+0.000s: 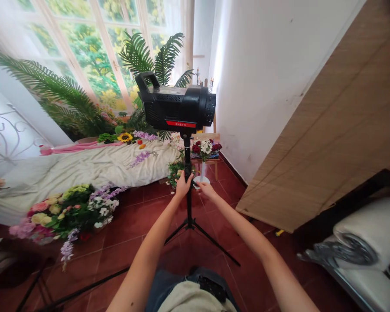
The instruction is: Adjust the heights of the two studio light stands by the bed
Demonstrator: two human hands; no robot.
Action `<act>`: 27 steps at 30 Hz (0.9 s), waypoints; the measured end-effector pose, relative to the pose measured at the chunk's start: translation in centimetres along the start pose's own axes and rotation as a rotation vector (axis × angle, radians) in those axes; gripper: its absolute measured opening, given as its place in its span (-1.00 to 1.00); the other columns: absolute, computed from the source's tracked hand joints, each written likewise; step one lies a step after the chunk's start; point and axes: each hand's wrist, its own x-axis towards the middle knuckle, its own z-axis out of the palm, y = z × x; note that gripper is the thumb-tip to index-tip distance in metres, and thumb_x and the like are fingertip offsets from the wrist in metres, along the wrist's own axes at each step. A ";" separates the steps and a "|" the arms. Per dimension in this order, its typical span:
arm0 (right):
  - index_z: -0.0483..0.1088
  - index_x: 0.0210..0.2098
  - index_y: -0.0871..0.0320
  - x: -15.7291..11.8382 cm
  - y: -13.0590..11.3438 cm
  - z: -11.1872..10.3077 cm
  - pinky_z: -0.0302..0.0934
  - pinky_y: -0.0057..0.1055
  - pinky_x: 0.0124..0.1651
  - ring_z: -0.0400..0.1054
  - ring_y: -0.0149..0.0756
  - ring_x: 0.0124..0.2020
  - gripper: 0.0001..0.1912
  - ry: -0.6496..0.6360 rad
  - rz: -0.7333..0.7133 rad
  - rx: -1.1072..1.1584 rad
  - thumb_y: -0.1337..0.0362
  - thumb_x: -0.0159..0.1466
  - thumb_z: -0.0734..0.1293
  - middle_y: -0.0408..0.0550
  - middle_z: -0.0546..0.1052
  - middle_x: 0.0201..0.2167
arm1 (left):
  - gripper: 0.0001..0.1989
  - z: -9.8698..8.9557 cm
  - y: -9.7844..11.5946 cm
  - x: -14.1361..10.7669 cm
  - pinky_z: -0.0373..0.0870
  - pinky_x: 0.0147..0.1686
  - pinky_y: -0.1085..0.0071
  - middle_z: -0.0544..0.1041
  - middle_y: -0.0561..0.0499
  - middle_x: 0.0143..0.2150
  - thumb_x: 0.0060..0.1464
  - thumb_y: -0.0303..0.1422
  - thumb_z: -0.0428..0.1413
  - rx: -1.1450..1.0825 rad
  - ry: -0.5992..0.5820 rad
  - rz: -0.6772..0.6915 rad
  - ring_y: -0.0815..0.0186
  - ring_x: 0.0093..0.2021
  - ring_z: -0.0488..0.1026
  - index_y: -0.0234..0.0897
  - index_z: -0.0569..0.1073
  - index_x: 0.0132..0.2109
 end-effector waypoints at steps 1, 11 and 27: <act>0.40 -0.37 0.19 -0.1 -0.2 0.0 0.31 -0.37 -0.38 0.37 -0.34 -0.46 -0.63 0.079 -0.081 -0.060 -0.02 0.09 0.28 -0.02 0.49 -0.41 | -0.70 0.0 0.0 0.0 0.33 -0.15 0.33 0.50 -0.10 -0.20 0.09 -0.16 -0.01 -0.005 -0.004 0.004 0.22 -0.15 0.45 -0.24 0.31 -0.10; 0.42 -0.25 0.10 -3.8 2.4 0.3 0.05 -0.09 0.10 0.13 -0.07 0.09 -0.68 0.129 -0.304 -0.432 0.20 -0.02 0.39 0.07 0.24 0.05 | -0.70 -0.1 0.2 -0.3 0.33 -0.18 0.34 0.50 -0.08 -0.23 0.08 -0.13 -0.01 -0.032 0.026 -0.005 0.22 -0.19 0.46 -0.23 0.32 -0.13; 0.08 0.03 0.06 2.9 -7.6 3.5 0.25 -0.35 -0.08 0.33 -0.29 -0.11 -0.32 0.002 -0.501 0.064 0.18 -0.03 0.41 0.01 0.38 -0.09 | -0.74 2.2 -2.4 1.7 0.38 -0.18 0.32 0.54 -0.11 -0.21 -0.05 -0.34 0.06 -0.313 -0.019 -0.050 0.25 -0.21 0.47 -0.35 0.44 -0.18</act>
